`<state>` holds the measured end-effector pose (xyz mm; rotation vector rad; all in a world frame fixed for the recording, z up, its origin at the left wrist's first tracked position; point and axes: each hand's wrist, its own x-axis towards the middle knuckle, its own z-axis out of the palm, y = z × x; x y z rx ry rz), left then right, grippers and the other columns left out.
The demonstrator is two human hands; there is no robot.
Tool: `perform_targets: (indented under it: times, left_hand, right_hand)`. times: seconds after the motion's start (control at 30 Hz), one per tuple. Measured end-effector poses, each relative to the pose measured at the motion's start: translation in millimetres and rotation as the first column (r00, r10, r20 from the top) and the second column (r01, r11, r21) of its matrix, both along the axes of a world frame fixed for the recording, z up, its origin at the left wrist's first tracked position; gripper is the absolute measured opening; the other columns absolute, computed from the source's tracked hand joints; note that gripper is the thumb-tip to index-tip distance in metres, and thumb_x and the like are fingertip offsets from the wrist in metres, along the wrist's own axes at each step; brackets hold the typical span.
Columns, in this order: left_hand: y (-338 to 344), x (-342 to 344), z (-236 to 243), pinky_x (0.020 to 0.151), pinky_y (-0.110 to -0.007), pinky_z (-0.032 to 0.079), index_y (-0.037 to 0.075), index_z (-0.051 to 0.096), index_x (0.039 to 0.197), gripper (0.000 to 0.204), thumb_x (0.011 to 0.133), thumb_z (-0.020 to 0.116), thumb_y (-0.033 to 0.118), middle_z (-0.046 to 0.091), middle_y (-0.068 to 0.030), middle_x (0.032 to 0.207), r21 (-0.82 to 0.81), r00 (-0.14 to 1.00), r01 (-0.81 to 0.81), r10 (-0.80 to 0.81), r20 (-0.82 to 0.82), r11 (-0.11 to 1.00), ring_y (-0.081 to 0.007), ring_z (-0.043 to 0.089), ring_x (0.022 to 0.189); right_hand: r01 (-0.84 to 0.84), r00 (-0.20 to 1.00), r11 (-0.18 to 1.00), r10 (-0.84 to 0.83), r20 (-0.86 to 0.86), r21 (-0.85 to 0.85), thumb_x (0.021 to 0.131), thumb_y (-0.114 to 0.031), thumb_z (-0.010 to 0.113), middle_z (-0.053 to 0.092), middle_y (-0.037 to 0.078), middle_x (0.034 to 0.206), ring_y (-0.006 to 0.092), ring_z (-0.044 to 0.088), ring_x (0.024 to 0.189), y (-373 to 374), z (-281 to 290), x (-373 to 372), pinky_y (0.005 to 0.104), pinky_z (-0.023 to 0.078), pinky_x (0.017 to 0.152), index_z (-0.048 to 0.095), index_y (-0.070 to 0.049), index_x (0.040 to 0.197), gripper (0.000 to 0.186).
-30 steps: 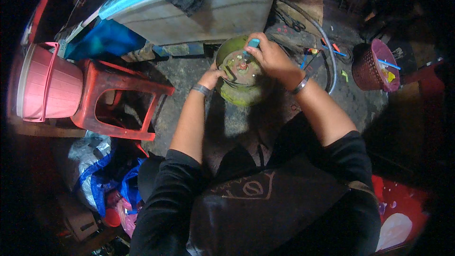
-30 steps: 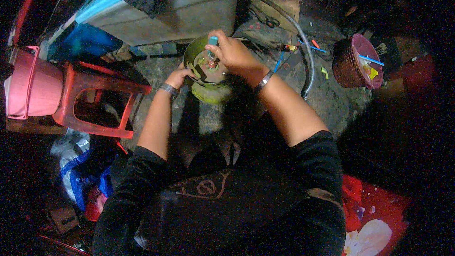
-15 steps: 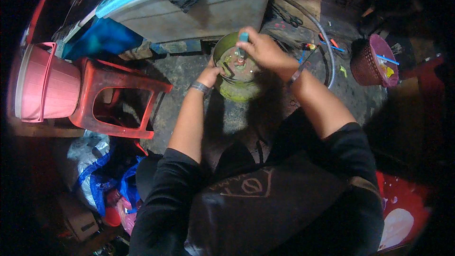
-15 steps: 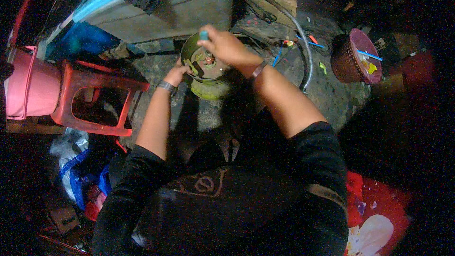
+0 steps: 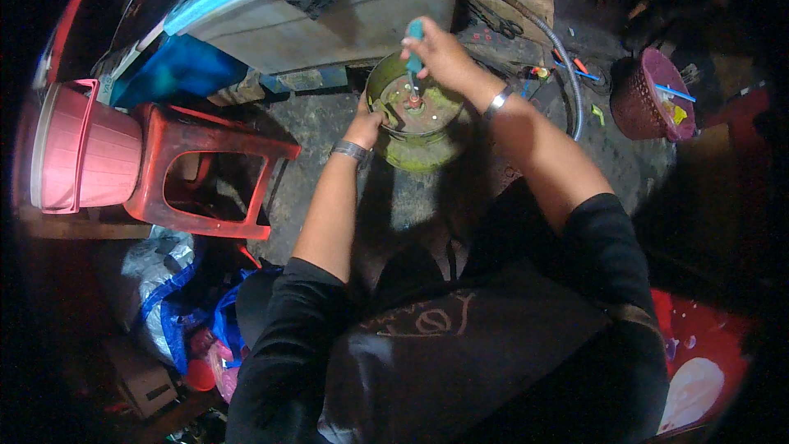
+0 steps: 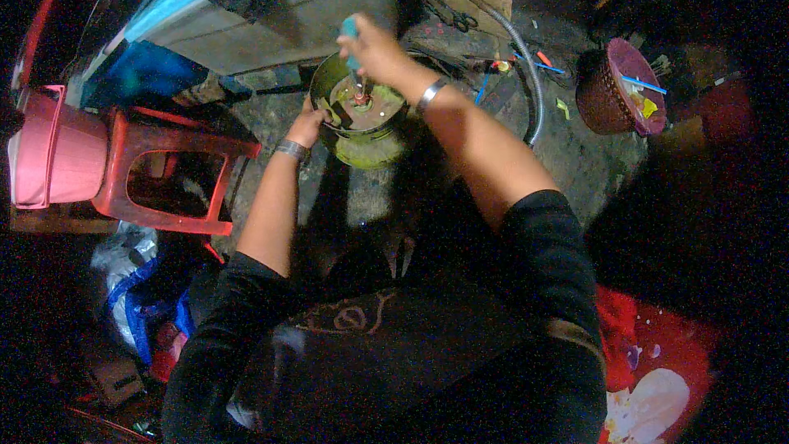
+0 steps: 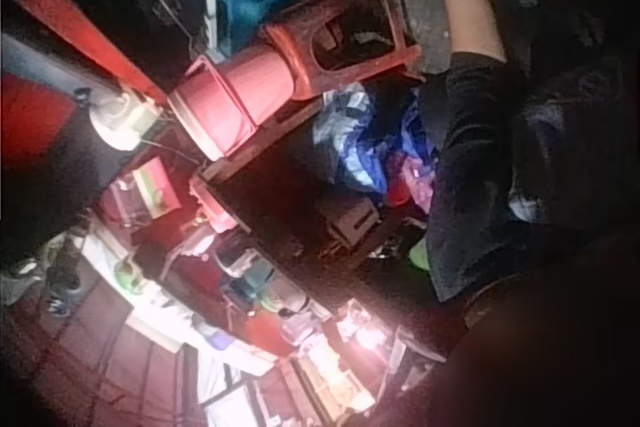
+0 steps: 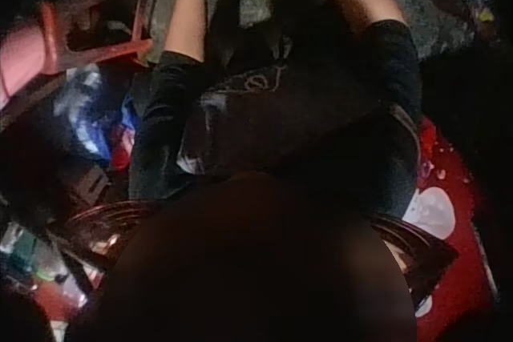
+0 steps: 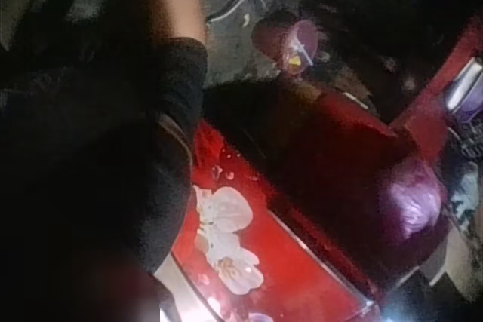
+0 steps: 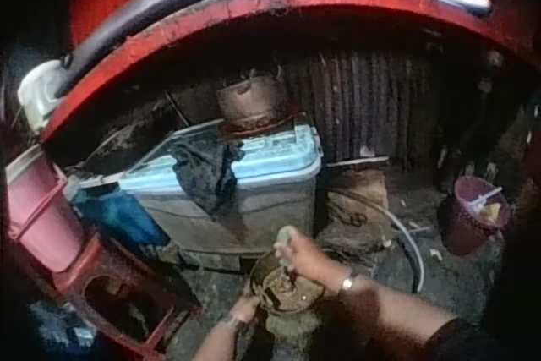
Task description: The person sits on the floor and uses a small tool to adjust components on the top of a green gas cylinder. They repeatedly insert and remove a small part, then place a yellow cap onto the cylinder valve.
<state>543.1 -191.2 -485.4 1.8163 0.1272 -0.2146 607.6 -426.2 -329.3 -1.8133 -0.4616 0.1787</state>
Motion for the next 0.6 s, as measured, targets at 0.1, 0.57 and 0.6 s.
perform_targets:
  times: [0.1, 0.57, 0.6]
  left_hand:
    - [-4, 2, -13, 0.087, -0.032, 0.047, 0.001, 0.033, 0.14, 0.065, 0.079, 0.055, 0.004, 0.058, -0.0106, 0.115, -0.096, 0.995, -0.095, 0.094, -0.017, 0.991, -0.022, 0.057, 0.098]
    - [-69, -31, 68, 0.11, -0.049, 0.028, 0.012, 0.041, 0.14, 0.073, 0.073, 0.07, 0.013, 0.056, -0.0151, 0.125, 0.518, 0.828, -0.512, 0.233, 0.511, 0.685, -0.0351, 0.043, 0.128]
    - [-74, -34, 77, 0.11, -0.051, 0.026, 0.014, 0.045, 0.138, 0.07, 0.072, 0.071, 0.014, 0.057, -0.0131, 0.125, 0.565, 0.787, -0.548, 0.151, 0.598, 0.617, -0.0353, 0.043, 0.128]
  right_hand:
    - [0.215, 0.933, 0.965, -0.158, -0.324, 0.15, 0.099, -0.023, 0.052, 0.065, 0.009, 0.093, 0.019, 0.068, 0.078, -17, 1, 9, 0.0296, 0.056, 0.057, 0.046, -0.007, 0.115, 0.023]
    - [0.162, 0.978, 0.973, -0.136, -0.157, 0.164, 0.099, -0.023, 0.052, 0.065, 0.008, 0.084, 0.0144, 0.066, 0.07, -17, -20, 17, 0.0283, 0.056, 0.056, 0.041, -0.008, 0.109, 0.021]
    - [0.151, 0.976, 0.969, -0.114, -0.186, 0.197, 0.1, -0.024, 0.05, 0.065, 0.01, 0.086, 0.0166, 0.067, 0.069, -20, -26, 22, 0.0288, 0.057, 0.055, 0.038, -0.008, 0.11, 0.022]
